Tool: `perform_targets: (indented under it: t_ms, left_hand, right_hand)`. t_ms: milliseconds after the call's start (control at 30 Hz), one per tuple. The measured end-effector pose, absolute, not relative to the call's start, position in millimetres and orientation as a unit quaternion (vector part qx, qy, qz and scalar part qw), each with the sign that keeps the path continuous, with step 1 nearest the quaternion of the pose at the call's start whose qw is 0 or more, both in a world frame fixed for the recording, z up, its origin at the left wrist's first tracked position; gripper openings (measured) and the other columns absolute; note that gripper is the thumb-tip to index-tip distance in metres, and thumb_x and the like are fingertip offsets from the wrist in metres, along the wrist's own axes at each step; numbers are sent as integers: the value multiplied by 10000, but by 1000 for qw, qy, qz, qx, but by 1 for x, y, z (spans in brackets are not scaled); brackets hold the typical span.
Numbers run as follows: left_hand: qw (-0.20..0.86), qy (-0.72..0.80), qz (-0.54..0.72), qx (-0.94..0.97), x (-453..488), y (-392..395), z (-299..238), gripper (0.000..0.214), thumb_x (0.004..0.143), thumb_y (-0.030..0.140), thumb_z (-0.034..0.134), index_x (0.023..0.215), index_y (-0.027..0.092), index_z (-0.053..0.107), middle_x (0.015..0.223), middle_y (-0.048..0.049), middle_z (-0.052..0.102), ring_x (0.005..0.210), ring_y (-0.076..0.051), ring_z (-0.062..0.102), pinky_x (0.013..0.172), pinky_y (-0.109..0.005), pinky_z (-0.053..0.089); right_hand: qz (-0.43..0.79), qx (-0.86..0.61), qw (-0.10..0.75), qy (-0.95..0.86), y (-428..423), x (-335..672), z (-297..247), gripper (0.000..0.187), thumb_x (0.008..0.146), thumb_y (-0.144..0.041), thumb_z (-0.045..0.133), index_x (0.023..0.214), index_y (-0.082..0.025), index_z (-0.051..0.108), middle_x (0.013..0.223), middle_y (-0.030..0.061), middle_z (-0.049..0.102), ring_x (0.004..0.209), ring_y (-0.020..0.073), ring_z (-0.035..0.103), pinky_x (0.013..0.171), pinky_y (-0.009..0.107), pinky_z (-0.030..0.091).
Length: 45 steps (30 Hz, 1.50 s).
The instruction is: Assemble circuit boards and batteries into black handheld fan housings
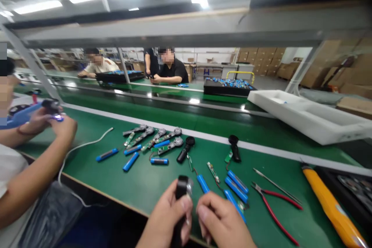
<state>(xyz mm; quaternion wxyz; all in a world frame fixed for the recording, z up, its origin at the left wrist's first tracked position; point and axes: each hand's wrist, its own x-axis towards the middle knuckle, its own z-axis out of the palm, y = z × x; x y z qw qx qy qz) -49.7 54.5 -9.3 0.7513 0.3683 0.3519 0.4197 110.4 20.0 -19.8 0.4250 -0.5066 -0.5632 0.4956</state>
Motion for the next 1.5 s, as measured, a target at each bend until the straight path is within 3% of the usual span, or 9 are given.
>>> perform_targets:
  t_ms: [267, 367, 633, 733, 867, 1033, 1267, 1400, 1500]
  left_hand:
    - [749, 374, 438, 326, -49, 66, -14, 549, 743, 468, 884, 1119, 187, 600, 605, 86, 532, 466, -70, 434, 443, -182, 373]
    - [693, 406, 458, 382, -51, 73, -29, 546, 691, 401, 911, 1087, 170, 615, 601, 62, 592, 502, -91, 510, 511, -204, 416]
    - [638, 406, 511, 408, -45, 99, -46, 482, 601, 275, 889, 971, 190, 591, 595, 50, 650, 447, -133, 609, 446, -211, 386]
    - [639, 406, 519, 397, -46, 99, -48, 469, 612, 285, 877, 964, 189, 584, 596, 51, 651, 466, -139, 628, 444, -207, 397]
    - [651, 403, 516, 384, -51, 102, -48, 521, 579, 322, 909, 959, 192, 576, 616, 47, 642, 482, -146, 626, 442, -217, 424]
    - [659, 385, 525, 377, -58, 102, -43, 537, 587, 395, 909, 970, 184, 598, 639, 35, 630, 393, -63, 474, 425, -187, 321]
    - [647, 410, 510, 391, -57, 90, -38, 448, 659, 284, 883, 1012, 155, 640, 663, 19, 637, 474, -65, 455, 507, -196, 319]
    - [645, 420, 501, 396, -56, 89, -35, 414, 696, 260, 857, 1032, 164, 635, 675, 31, 628, 530, -82, 463, 559, -208, 353]
    - [647, 418, 496, 400, -57, 91, -34, 416, 702, 272, 852, 1038, 161, 634, 676, 32, 621, 535, -85, 460, 571, -215, 361]
  right_hand:
    - [458, -552, 415, -559, 21, 120, -19, 278, 969, -441, 476, 862, -201, 566, 669, -27, 529, 600, 140, 496, 579, 245, 396]
    - [352, -563, 358, -656, 33, 122, -31, 109, 929, -249, 512, 934, -210, 614, 761, -2, 646, 696, 163, 607, 652, 243, 457]
    - [-24, -668, 130, -732, 95, 106, -25, 215, 851, -111, 605, 1021, -159, 727, 1068, 187, 725, 983, 402, 678, 803, 487, 524]
    - [-10, -659, 97, -746, 104, 104, -33, 256, 832, -13, 545, 945, -160, 722, 988, 169, 738, 933, 375, 699, 774, 445, 515]
    - [47, -631, 248, -734, 103, 115, -50, 213, 804, -22, 502, 779, -213, 592, 844, 98, 700, 803, 290, 689, 703, 356, 478]
    - [452, -544, 489, -510, 96, 117, -38, 100, 901, -292, 433, 807, -258, 420, 641, -50, 563, 562, 177, 612, 557, 275, 463]
    - [600, -471, 510, -397, 92, 110, -16, 188, 782, -335, 524, 918, -205, 528, 663, -50, 610, 421, 90, 464, 420, 207, 366]
    - [565, -482, 466, -481, 95, 111, -9, 514, 726, -153, 490, 1227, -158, 601, 1186, 118, 736, 909, 182, 725, 798, 307, 570]
    - [403, -562, 368, -622, 93, 118, 4, 631, 816, -86, 490, 1442, -143, 543, 1511, 159, 563, 1402, 276, 517, 1174, 469, 389]
